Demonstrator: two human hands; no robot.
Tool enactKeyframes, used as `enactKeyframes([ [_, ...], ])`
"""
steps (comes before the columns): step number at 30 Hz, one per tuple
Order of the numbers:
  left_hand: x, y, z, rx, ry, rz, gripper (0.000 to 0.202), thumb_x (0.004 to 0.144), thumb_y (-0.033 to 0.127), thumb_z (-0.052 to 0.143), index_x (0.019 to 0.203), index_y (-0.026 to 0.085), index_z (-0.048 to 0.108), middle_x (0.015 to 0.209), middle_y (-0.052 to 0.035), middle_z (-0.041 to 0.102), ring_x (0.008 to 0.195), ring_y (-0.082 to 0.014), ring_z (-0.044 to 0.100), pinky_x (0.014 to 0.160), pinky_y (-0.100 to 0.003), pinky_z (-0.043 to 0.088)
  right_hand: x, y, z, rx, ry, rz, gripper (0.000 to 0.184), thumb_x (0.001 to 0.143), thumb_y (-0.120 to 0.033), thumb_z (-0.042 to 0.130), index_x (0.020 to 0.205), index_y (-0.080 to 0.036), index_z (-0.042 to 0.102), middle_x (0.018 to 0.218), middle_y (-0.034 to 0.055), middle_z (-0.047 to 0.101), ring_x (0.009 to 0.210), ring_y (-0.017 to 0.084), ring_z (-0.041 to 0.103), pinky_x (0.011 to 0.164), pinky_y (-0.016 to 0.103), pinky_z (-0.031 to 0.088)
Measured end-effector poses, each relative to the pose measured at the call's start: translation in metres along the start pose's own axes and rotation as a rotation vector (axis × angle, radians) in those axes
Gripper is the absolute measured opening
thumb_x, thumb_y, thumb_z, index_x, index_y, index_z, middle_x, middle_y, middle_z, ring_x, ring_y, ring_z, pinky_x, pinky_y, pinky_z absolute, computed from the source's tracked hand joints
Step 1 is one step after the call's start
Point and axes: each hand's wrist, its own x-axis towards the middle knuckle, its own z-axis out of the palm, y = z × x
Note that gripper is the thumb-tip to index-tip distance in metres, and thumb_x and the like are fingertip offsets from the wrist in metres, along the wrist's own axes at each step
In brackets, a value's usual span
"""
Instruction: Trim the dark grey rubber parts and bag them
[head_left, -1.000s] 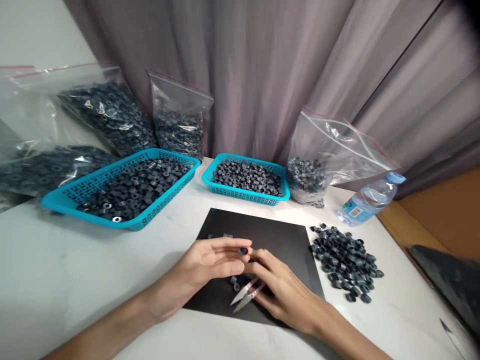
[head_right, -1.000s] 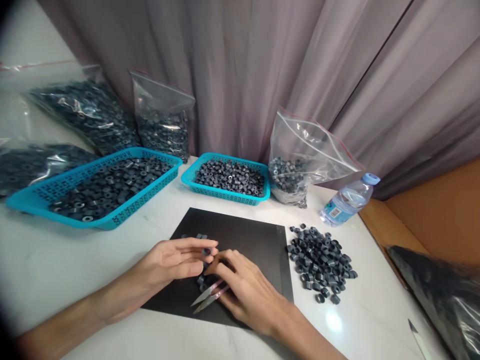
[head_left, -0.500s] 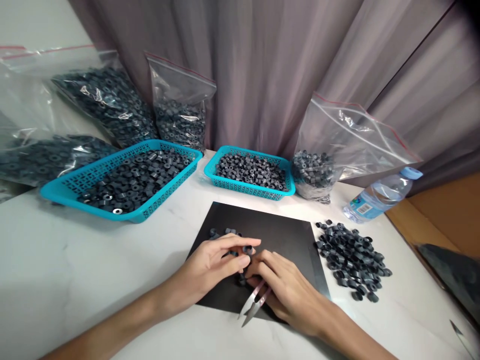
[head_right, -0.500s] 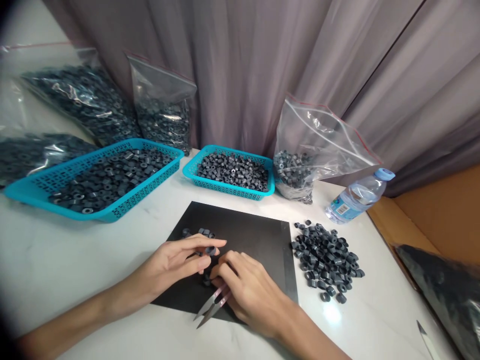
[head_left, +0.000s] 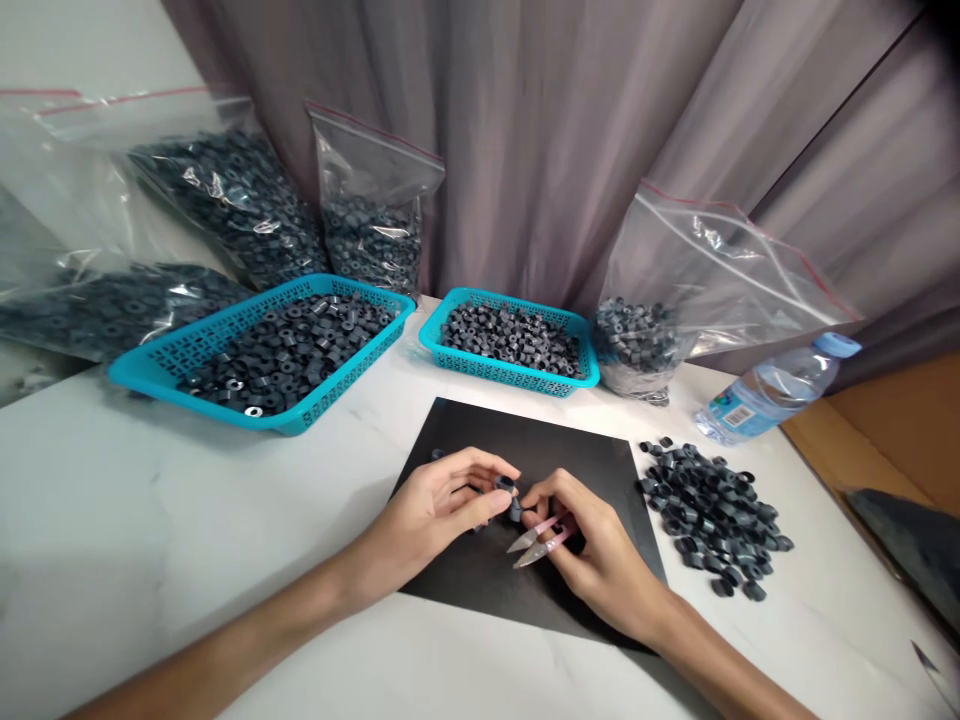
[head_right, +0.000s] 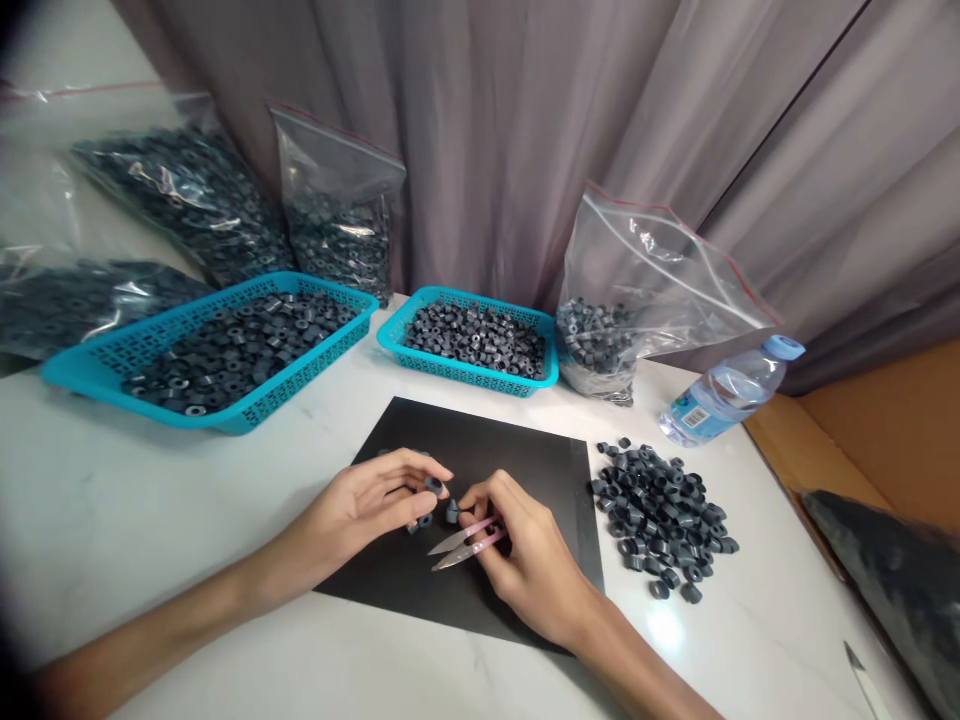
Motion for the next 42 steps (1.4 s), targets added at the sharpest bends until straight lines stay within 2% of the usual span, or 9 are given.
enactKeyframes([
  [5,0.002,-0.004,-0.002,-0.051,0.016,0.020,0.020,0.089,0.035,0.073,0.103,0.021,0.068,0.098,-0.0012,0.068,0.097,-0.0164,0.064,0.086,-0.026,0.051,0.002,-0.002,0.000,0.032,-0.001,0.003,0.012,0.098,-0.011,0.052,0.102,-0.021,0.058,0.093,0.0027,0.060,0.080,0.016,0.059,0.071,0.026,0.045],
  [12,0.001,-0.003,-0.002,-0.017,-0.001,0.015,0.021,0.087,0.034,0.074,0.105,0.021,0.072,0.100,-0.0010,0.071,0.101,-0.0176,0.066,0.090,-0.026,0.052,-0.001,-0.004,0.001,0.061,0.104,-0.023,0.006,0.102,-0.024,0.056,0.105,-0.021,0.060,0.089,0.0016,0.056,0.075,0.016,0.056,0.066,0.026,0.043],
  [16,0.000,0.001,0.001,-0.015,0.001,0.009,0.022,0.089,0.034,0.071,0.108,0.021,0.074,0.106,-0.0027,0.074,0.107,-0.0204,0.068,0.096,-0.029,0.053,-0.003,-0.002,0.001,0.087,0.143,-0.006,0.012,0.104,-0.030,0.053,0.102,-0.021,0.060,0.088,0.0021,0.057,0.072,0.016,0.054,0.064,0.027,0.042],
  [21,-0.001,0.004,0.003,0.006,-0.001,-0.019,0.025,0.089,0.035,0.071,0.110,0.022,0.076,0.108,-0.0035,0.078,0.106,-0.0219,0.071,0.093,-0.028,0.055,-0.005,-0.002,-0.003,0.043,0.190,0.119,0.030,0.108,-0.041,0.043,0.098,-0.020,0.061,0.073,-0.0017,0.051,0.061,0.014,0.044,0.058,0.027,0.036],
  [25,-0.002,0.003,0.002,0.056,0.000,-0.032,0.029,0.090,0.037,0.071,0.113,0.022,0.077,0.100,-0.0042,0.080,0.090,-0.0192,0.073,0.082,-0.027,0.058,-0.006,-0.005,-0.006,-0.022,0.234,0.073,0.033,0.107,-0.048,0.040,0.116,-0.022,0.059,0.094,0.0032,0.058,0.081,0.019,0.055,0.074,0.029,0.044],
  [29,-0.003,0.001,0.002,0.028,-0.005,-0.054,0.030,0.090,0.036,0.072,0.115,0.022,0.076,0.101,-0.0048,0.082,0.086,-0.0182,0.074,0.084,-0.028,0.059,-0.003,-0.006,-0.007,-0.012,0.195,0.055,0.033,0.111,-0.039,0.032,0.124,-0.024,0.059,0.105,0.0057,0.060,0.096,0.020,0.059,0.085,0.031,0.046],
  [32,-0.004,0.001,0.003,0.007,0.005,-0.057,0.030,0.088,0.035,0.073,0.114,0.021,0.077,0.100,-0.0055,0.082,0.086,-0.0193,0.075,0.084,-0.030,0.060,-0.002,-0.005,-0.008,0.048,0.156,0.035,0.027,0.109,-0.036,0.043,0.122,-0.023,0.063,0.099,0.0047,0.063,0.087,0.019,0.061,0.078,0.029,0.048],
  [37,-0.003,0.001,0.003,-0.009,0.024,-0.047,0.029,0.087,0.032,0.075,0.114,0.021,0.078,0.097,-0.0041,0.083,0.085,-0.0187,0.075,0.083,-0.029,0.061,-0.005,-0.006,-0.010,0.065,0.224,-0.006,0.027,0.105,-0.033,0.055,0.127,-0.025,0.068,0.087,0.0026,0.062,0.072,0.016,0.057,0.061,0.027,0.046],
  [42,-0.002,-0.003,0.001,0.004,0.050,-0.032,0.029,0.087,0.029,0.075,0.115,0.024,0.078,0.100,-0.0021,0.083,0.088,-0.0182,0.076,0.083,-0.026,0.061,-0.007,-0.003,-0.008,0.017,0.245,-0.116,0.031,0.105,-0.024,0.054,0.134,-0.025,0.067,0.088,0.0034,0.064,0.075,0.018,0.059,0.068,0.031,0.048],
])
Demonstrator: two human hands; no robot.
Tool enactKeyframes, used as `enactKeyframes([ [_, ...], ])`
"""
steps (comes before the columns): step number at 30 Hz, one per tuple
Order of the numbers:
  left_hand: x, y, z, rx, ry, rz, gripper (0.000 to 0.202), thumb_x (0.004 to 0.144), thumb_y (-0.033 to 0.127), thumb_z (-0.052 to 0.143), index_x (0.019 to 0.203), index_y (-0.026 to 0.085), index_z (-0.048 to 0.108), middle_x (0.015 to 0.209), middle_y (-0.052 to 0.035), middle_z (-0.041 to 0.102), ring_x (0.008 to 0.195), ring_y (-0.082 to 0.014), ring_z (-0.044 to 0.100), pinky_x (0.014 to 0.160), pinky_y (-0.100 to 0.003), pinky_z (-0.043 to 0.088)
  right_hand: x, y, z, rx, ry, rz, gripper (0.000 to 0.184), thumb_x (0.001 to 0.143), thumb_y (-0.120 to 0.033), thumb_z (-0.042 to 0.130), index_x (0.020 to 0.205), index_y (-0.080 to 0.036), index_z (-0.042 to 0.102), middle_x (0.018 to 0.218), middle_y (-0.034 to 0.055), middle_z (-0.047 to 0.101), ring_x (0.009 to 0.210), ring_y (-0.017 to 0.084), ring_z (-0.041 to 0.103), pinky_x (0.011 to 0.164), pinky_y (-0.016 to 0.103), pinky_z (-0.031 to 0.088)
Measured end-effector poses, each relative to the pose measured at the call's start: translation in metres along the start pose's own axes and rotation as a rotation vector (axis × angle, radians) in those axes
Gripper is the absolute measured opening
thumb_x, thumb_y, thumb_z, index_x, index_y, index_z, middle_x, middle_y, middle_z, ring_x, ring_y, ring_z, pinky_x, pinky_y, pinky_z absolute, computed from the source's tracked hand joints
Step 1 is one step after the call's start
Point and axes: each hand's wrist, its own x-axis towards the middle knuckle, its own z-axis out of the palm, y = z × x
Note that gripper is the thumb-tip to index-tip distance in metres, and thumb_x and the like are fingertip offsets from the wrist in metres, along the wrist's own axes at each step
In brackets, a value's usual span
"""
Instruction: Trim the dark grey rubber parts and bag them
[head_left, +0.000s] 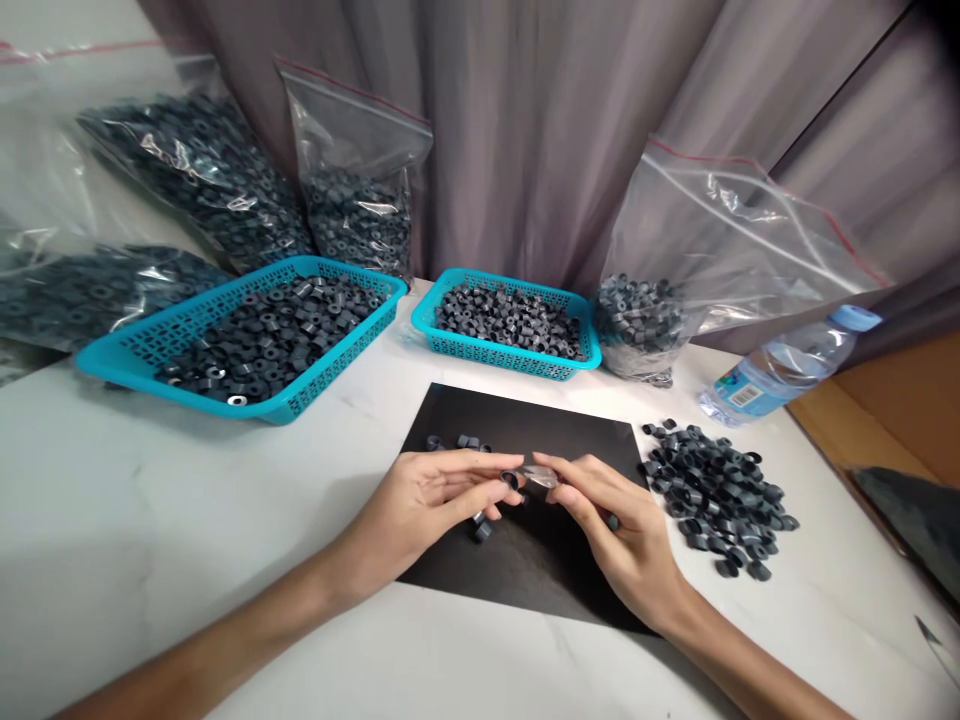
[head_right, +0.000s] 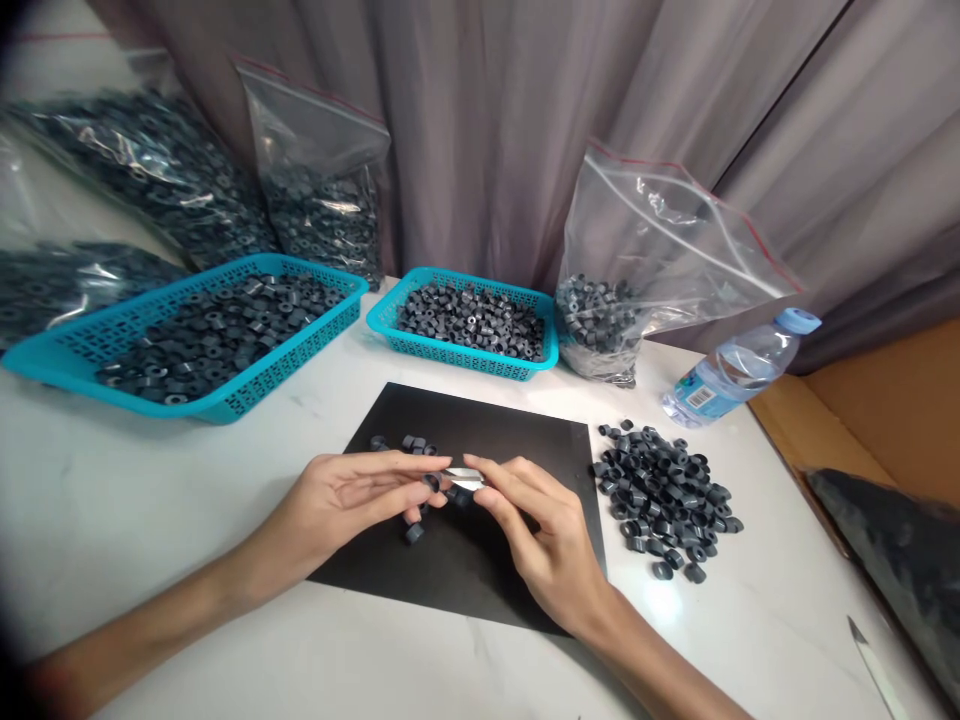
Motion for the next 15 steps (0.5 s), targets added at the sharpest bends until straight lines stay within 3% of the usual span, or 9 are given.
enactKeyframes([
  [10,-0.0034,0.0019,0.0042,0.131,0.095,0.124,0.025,0.086,0.025,0.075,0.110,0.025,0.081,0.095,0.0000,0.081,0.078,-0.0166,0.077,0.078,-0.024,0.063,-0.0040,-0.0008,0.0015,-0.105,-0.023,-0.110,0.041,0.105,-0.015,0.053,0.143,-0.027,0.059,0.097,0.0063,0.066,0.080,0.019,0.060,0.071,0.034,0.048],
  [15,-0.0031,0.0013,0.0059,0.165,0.132,0.187,0.024,0.084,0.021,0.075,0.107,0.024,0.082,0.084,0.0004,0.081,0.070,-0.0147,0.075,0.072,-0.022,0.063,-0.0033,-0.0012,0.0023,-0.170,-0.019,-0.176,0.046,0.105,-0.013,0.052,0.148,-0.029,0.053,0.100,0.0065,0.066,0.081,0.020,0.061,0.073,0.034,0.048],
])
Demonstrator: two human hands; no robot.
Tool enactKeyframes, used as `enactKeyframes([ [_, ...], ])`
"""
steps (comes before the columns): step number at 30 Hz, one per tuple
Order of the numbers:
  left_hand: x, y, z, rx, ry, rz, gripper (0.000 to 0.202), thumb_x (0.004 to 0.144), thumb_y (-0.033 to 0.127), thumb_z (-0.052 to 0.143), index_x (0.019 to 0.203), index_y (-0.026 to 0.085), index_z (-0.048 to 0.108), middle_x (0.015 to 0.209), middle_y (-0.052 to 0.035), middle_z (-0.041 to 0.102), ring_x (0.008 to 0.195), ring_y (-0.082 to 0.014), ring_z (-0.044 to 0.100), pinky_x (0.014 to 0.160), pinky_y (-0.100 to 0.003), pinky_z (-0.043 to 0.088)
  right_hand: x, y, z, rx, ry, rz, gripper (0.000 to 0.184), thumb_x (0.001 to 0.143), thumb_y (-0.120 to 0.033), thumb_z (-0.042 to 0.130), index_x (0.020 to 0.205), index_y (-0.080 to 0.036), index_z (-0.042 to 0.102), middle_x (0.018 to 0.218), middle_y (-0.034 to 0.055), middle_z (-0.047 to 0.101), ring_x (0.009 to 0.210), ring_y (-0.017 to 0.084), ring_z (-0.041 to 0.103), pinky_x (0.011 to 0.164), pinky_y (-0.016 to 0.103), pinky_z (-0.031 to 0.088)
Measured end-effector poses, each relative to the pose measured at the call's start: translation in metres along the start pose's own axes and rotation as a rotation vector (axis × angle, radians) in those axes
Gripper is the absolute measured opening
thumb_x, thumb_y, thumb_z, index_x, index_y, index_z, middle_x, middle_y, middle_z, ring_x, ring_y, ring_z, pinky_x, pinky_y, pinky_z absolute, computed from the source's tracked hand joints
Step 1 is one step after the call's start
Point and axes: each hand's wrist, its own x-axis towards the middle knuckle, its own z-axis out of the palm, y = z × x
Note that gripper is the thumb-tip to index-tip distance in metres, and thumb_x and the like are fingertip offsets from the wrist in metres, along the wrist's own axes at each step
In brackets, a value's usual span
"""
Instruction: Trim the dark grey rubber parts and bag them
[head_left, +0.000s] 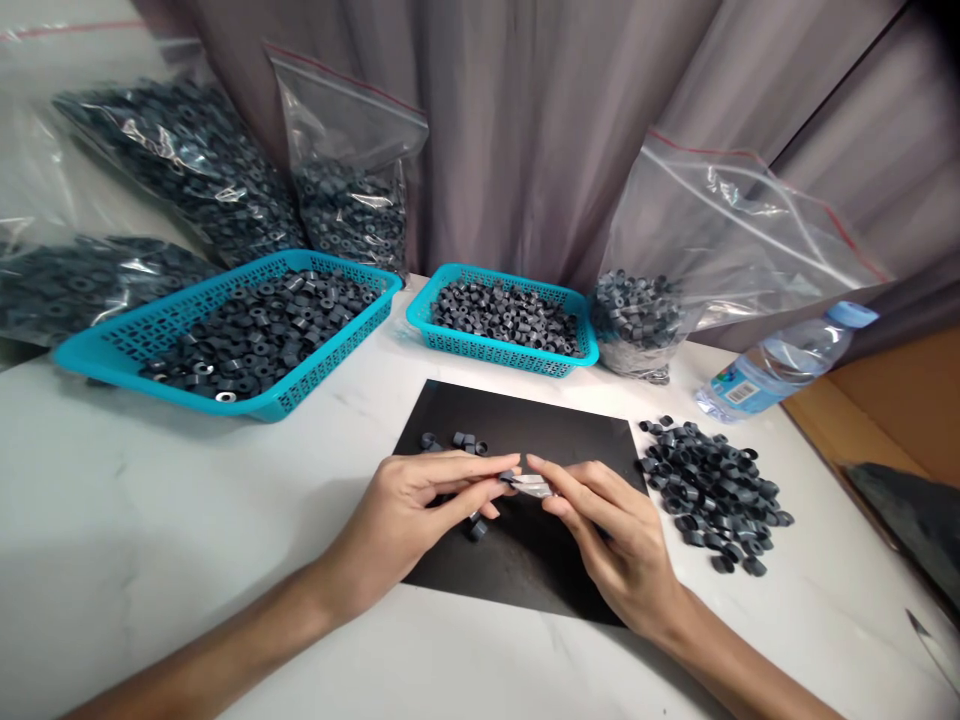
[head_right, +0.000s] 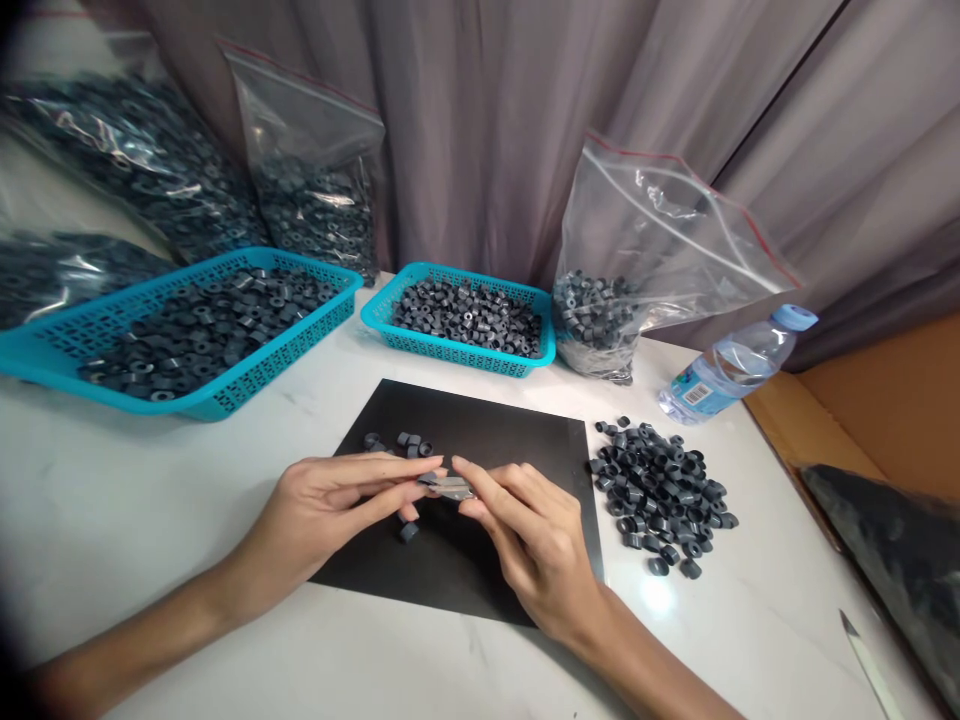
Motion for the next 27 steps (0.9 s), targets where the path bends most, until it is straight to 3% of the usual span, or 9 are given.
enactKeyframes([
  [12,-0.0008,-0.0009,0.0044,-0.055,0.001,0.025,0.028,0.082,0.014,0.076,0.105,0.029,0.082,0.086,0.0031,0.082,0.066,-0.0099,0.076,0.070,-0.014,0.062,-0.0003,0.0018,0.0003,-0.052,0.023,-0.057,0.053,0.103,-0.009,0.054,0.152,-0.029,0.048,0.101,0.0056,0.065,0.081,0.018,0.058,0.072,0.032,0.047],
  [27,-0.0005,-0.0025,0.0044,-0.066,-0.015,0.028,0.029,0.082,0.012,0.077,0.105,0.030,0.082,0.087,0.0041,0.083,0.065,-0.0092,0.076,0.069,-0.013,0.062,-0.0018,0.0034,-0.0008,-0.060,-0.001,-0.041,0.051,0.104,-0.010,0.053,0.151,-0.029,0.048,0.102,0.0059,0.066,0.082,0.019,0.060,0.074,0.034,0.047],
])
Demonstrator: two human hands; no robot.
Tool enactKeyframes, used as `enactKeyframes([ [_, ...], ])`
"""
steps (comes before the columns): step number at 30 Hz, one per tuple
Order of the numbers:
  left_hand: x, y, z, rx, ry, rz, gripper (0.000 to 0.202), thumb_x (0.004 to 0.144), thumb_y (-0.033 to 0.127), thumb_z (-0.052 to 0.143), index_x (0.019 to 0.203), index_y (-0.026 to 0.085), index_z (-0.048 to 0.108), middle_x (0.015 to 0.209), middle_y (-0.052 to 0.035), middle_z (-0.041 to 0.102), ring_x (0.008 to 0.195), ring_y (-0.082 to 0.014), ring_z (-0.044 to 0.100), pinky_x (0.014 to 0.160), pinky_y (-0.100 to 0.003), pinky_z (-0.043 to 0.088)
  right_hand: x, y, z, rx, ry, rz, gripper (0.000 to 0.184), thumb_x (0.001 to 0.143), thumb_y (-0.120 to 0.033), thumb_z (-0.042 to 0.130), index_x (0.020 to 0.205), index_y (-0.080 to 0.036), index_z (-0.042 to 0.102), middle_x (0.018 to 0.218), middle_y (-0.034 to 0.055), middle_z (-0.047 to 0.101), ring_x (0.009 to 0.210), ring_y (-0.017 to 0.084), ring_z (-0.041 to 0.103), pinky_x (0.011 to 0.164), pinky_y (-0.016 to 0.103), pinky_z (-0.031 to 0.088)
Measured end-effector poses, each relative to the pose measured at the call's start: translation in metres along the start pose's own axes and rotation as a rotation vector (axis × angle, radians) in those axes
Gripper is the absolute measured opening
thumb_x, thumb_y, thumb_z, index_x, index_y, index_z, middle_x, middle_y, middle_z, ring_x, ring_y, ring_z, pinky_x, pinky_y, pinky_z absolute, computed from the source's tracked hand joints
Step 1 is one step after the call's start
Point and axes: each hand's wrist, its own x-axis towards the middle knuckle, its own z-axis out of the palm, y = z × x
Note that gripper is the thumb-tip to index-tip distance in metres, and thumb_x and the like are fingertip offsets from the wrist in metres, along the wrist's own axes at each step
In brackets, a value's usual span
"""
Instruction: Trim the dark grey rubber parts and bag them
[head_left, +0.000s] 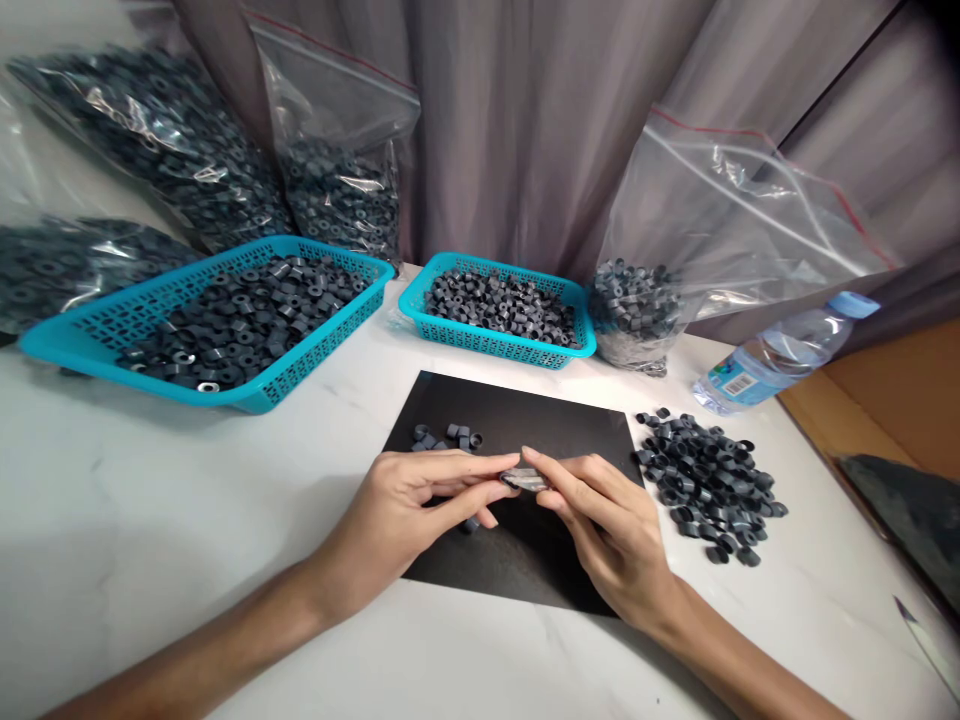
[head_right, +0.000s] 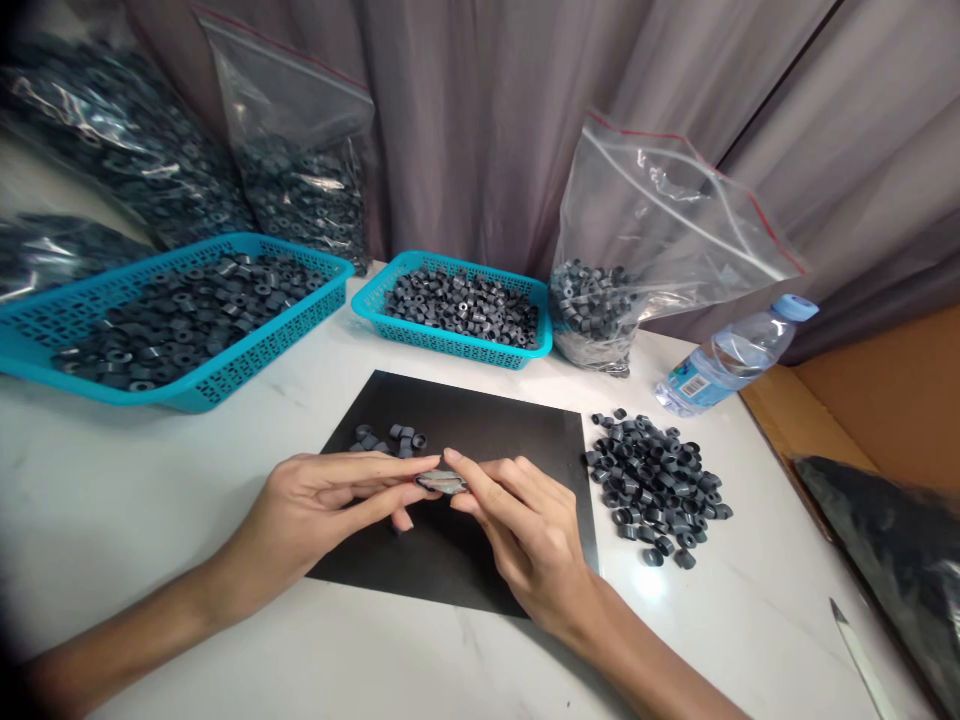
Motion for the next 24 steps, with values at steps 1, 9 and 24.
enactKeyframes([
  [1,0.0003,0.0002,0.0002,-0.002,-0.001,-0.001,0.029,0.082,0.012,0.077,0.104,0.030,0.082,0.088,0.0043,0.083,0.065,-0.0089,0.076,0.069,-0.013,0.062,0.0000,0.0000,-0.0001,-0.001,0.002,0.002,0.051,0.104,-0.010,0.053,0.151,-0.029,0.049,0.102,0.0059,0.066,0.082,0.019,0.060,0.074,0.034,0.047],
  [9,0.0014,0.0006,0.0006,0.012,-0.010,-0.007,0.028,0.083,0.015,0.077,0.106,0.031,0.082,0.087,0.0051,0.083,0.065,-0.0085,0.076,0.069,-0.012,0.062,0.0016,-0.0013,0.0010,-0.003,0.023,-0.024,0.050,0.104,-0.009,0.053,0.150,-0.028,0.050,0.099,0.0061,0.066,0.080,0.019,0.060,0.071,0.033,0.046],
  [24,0.0003,0.0035,-0.0014,0.080,-0.007,-0.034,0.020,0.081,0.021,0.078,0.100,0.026,0.083,0.089,0.0015,0.082,0.065,-0.0118,0.074,0.069,-0.019,0.063,0.0022,-0.0026,0.0014,0.097,0.099,0.057,0.036,0.105,-0.015,0.051,0.139,-0.023,0.060,0.096,0.0062,0.067,0.075,0.017,0.060,0.068,0.030,0.048],
])
